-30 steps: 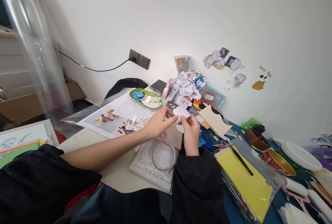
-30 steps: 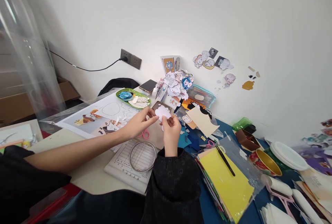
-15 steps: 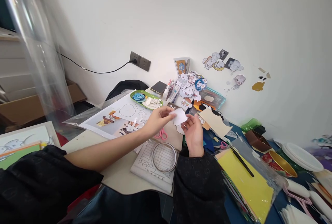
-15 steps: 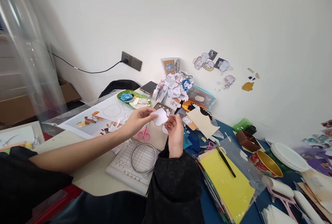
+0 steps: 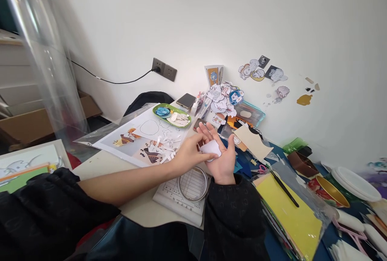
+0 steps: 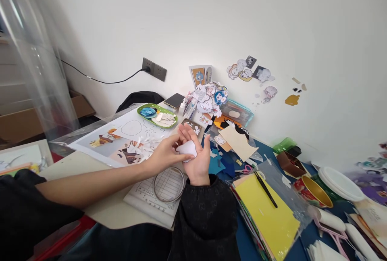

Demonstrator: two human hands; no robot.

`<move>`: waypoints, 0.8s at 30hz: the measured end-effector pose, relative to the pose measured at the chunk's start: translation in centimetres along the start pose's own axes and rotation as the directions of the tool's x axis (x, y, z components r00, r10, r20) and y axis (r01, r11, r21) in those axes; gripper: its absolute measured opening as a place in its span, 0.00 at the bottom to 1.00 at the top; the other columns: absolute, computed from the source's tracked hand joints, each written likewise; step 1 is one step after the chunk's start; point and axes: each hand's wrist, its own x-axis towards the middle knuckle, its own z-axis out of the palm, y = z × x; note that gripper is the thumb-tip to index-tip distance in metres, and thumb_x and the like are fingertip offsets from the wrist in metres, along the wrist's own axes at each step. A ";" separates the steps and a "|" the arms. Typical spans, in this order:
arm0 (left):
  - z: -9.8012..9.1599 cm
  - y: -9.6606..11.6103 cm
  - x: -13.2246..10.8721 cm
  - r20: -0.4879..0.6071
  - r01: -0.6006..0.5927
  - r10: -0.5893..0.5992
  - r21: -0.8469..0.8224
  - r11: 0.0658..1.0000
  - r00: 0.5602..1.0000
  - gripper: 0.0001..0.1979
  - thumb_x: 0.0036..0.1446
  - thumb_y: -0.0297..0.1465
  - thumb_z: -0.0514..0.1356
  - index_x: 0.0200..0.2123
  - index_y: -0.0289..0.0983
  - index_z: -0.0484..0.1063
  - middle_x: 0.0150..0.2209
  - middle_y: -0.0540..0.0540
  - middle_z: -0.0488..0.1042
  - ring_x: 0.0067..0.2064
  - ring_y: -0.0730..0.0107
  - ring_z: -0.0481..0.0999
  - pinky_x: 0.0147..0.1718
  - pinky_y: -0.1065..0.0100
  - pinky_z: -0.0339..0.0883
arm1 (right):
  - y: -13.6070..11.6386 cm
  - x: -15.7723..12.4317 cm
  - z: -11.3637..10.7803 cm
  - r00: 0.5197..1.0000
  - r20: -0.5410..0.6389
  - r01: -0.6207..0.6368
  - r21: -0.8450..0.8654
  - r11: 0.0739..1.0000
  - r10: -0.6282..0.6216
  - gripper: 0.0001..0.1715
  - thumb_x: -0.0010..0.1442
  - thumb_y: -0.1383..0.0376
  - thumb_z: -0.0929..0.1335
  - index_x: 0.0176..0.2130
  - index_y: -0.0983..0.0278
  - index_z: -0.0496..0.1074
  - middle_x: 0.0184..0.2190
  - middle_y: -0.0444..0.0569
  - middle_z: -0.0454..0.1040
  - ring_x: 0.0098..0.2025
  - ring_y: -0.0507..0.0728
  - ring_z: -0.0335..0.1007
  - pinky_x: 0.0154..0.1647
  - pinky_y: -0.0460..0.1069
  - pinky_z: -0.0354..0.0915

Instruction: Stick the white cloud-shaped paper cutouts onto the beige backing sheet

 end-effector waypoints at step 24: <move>-0.2 -0.9 0.8 0.121 0.198 -0.177 -0.200 0.960 0.977 0.21 0.39 0.42 0.68 0.29 0.37 0.63 0.28 0.54 0.62 0.25 0.77 0.58 0.23 0.72 0.54 | -1.4 -0.5 0.6 0.992 -0.083 0.093 -0.060 0.994 -0.098 0.34 0.49 0.36 0.55 0.42 0.48 0.75 0.54 0.37 0.68 0.63 0.61 0.52 0.62 0.57 0.56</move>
